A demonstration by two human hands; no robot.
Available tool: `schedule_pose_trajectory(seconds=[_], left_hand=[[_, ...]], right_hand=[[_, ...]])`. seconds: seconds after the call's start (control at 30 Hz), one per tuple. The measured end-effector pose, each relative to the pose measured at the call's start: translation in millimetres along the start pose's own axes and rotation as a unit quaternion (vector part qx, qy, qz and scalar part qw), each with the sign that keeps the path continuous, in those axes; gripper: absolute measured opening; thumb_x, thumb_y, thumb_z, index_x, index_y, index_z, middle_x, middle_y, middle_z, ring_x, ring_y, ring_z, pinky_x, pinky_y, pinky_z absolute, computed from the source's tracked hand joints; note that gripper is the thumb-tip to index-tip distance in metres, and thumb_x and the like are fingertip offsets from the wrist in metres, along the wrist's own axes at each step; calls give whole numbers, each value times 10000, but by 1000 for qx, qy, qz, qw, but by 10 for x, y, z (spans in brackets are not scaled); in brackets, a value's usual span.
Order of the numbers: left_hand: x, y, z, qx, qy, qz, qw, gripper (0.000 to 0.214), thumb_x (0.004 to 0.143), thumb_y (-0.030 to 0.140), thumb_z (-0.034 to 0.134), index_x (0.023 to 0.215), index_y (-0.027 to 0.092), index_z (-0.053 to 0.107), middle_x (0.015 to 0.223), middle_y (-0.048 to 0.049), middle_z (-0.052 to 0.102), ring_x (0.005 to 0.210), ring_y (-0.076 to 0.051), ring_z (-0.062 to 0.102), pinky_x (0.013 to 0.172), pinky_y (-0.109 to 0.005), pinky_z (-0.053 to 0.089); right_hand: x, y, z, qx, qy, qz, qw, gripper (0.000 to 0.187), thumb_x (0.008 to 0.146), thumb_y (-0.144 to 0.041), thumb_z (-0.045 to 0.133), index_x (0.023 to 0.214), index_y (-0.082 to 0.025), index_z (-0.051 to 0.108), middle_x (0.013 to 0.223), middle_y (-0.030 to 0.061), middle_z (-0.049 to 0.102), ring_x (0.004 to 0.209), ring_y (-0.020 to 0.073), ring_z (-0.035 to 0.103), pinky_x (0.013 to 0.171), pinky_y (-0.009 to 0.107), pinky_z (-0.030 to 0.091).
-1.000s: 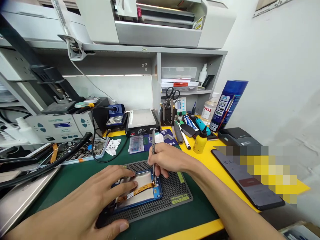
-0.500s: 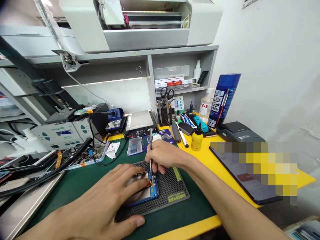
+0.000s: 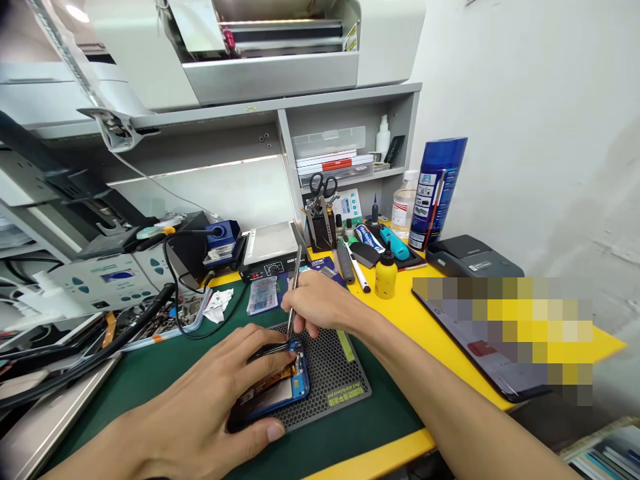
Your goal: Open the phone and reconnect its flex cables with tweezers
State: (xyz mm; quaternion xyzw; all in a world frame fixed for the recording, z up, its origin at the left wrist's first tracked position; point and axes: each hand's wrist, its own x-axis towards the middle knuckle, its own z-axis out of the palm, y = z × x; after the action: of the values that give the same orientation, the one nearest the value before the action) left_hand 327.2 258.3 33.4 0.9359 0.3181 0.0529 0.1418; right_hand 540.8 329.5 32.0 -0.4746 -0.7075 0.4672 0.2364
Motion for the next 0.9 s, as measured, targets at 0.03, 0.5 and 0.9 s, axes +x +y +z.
schedule_pose_trajectory(seconds=[0.03,0.5,0.9], left_hand=[[0,-6,-3,-4,3,3,1000,517,861,449,636,1334,263,539,1352,-91,493,1151,-311,484,996,-523,445],[31,-47,42,32,15,31,999,552,872,469,625,1368,248,526,1339,-96,519,1152,-316,495,1005,-534,429],[6,-16,11,26,20,27,999,570,865,528,621,1359,253,546,1312,-88,557,1108,-312,522,973,-535,456]], right_hand=[[-2,-4,-1,0,1,-1,1000,194,810,-295,540,659,-178,570,553,53,693,355,115,537,468,261,405],[0,2,-17,-8,6,-10,1000,276,831,-288,536,581,-176,566,529,48,673,368,116,548,493,270,425],[2,-13,-10,-7,16,-4,1000,224,827,-284,537,635,-176,573,544,49,685,362,117,540,494,274,418]])
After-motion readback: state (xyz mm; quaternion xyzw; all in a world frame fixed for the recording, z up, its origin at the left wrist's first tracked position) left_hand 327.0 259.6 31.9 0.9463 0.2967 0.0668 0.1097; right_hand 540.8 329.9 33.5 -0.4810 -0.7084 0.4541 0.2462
